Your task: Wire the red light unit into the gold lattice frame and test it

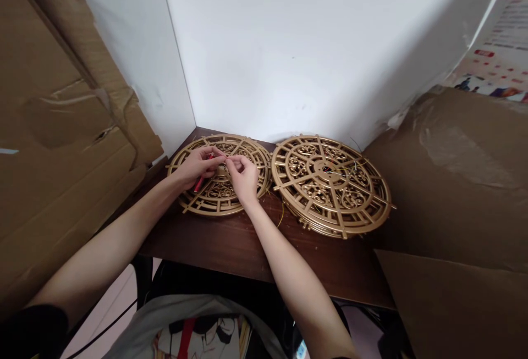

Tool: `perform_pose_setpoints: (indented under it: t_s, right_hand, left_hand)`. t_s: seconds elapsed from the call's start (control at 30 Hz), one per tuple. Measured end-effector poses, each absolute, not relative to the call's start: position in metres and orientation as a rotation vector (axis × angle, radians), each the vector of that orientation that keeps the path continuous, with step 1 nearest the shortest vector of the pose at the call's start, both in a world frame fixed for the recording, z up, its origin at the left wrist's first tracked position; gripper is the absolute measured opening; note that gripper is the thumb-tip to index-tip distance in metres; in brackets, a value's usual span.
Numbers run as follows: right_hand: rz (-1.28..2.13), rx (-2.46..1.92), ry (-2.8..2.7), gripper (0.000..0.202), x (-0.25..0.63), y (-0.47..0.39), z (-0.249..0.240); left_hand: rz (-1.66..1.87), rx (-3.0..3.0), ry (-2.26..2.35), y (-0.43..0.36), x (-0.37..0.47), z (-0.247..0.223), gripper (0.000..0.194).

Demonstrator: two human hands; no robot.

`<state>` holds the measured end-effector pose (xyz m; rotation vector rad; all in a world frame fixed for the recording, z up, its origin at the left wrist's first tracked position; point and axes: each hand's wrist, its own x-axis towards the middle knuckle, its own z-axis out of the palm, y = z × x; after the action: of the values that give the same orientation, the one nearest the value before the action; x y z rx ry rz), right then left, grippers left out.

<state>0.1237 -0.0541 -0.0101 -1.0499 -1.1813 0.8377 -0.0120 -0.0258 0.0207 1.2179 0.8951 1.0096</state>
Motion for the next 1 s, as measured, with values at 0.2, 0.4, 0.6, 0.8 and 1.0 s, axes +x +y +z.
perform_pose_setpoints:
  t_s: [0.2, 0.4, 0.6, 0.8, 1.0]
  right_hand:
    - [0.844, -1.056, -1.196, 0.019, 0.124, -0.054, -0.011]
    - [0.821, -1.070, -1.192, 0.019, 0.124, -0.053, -0.012]
    - [0.809, -1.084, -1.215, 0.021, 0.125, -0.052, -0.014]
    - [0.818, -1.090, -1.207, 0.020, 0.124, -0.052, -0.014]
    - [0.809, -1.076, -1.229, 0.019, 0.124, -0.052, -0.013]
  left_hand:
    - [0.999, 1.178, 0.945, -0.026, -0.011, 0.021, 0.009]
    - [1.031, 1.096, 0.983, -0.027, -0.008, 0.024, 0.019]
    - [1.055, 1.215, 1.055, -0.026, -0.012, 0.027, 0.030]
    - [1.033, 1.650, 1.281, -0.020, -0.020, 0.022, 0.032]
    - [1.000, 2.051, 1.485, -0.019, -0.025, 0.026, 0.021]
